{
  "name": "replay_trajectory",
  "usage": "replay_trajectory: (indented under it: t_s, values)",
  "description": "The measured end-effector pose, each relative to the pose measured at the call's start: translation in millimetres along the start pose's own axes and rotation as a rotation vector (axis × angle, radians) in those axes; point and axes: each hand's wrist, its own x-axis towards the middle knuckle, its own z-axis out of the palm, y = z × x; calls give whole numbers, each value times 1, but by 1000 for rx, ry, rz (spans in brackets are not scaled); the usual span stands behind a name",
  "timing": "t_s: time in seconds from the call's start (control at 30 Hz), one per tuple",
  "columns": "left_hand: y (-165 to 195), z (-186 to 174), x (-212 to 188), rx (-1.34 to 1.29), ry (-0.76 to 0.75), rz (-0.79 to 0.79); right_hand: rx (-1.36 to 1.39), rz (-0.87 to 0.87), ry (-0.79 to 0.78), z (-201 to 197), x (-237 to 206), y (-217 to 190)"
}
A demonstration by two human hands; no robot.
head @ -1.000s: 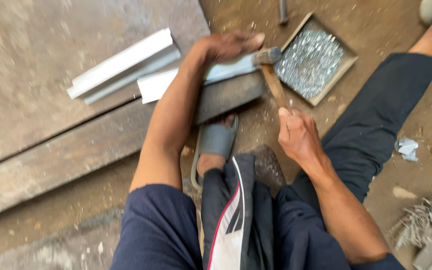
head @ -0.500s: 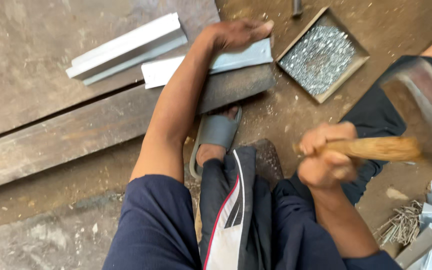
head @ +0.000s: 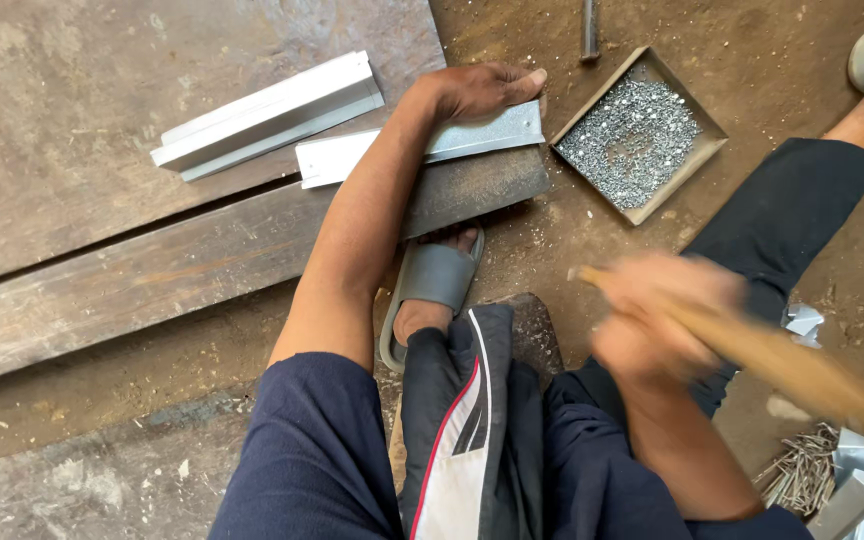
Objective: The person sits on the floor and uses a hammer and chisel to cut aluminum profiles into short pieces. They repeatedly position the chisel on the profile, strike it with the hammer, and separate the cut piece, stacking the finished pieces nearby.
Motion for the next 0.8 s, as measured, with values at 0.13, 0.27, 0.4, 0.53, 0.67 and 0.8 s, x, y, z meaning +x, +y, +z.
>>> replay_trajectory:
  t_s: [0.13, 0.27, 0.4, 0.53, 0.67, 0.8]
  values:
    - [-4, 2, 0, 28, 34, 68, -228, 633, -391, 27, -13, 44]
    - [-6, -7, 0, -84, 1, 160, 454, 860, -94, -14, -34, 29]
    - [3, -20, -21, 114, -56, 169, 640, 934, -94, -44, -48, 13]
    - [34, 17, -66, 371, 383, 180, 419, 1298, -48, -51, -81, 14]
    - [61, 106, -111, 491, 718, 311, 421, 1403, -65, -60, -112, 25]
    - [63, 152, -101, 658, 842, 325, 443, 1435, -92, -66, -113, 39]
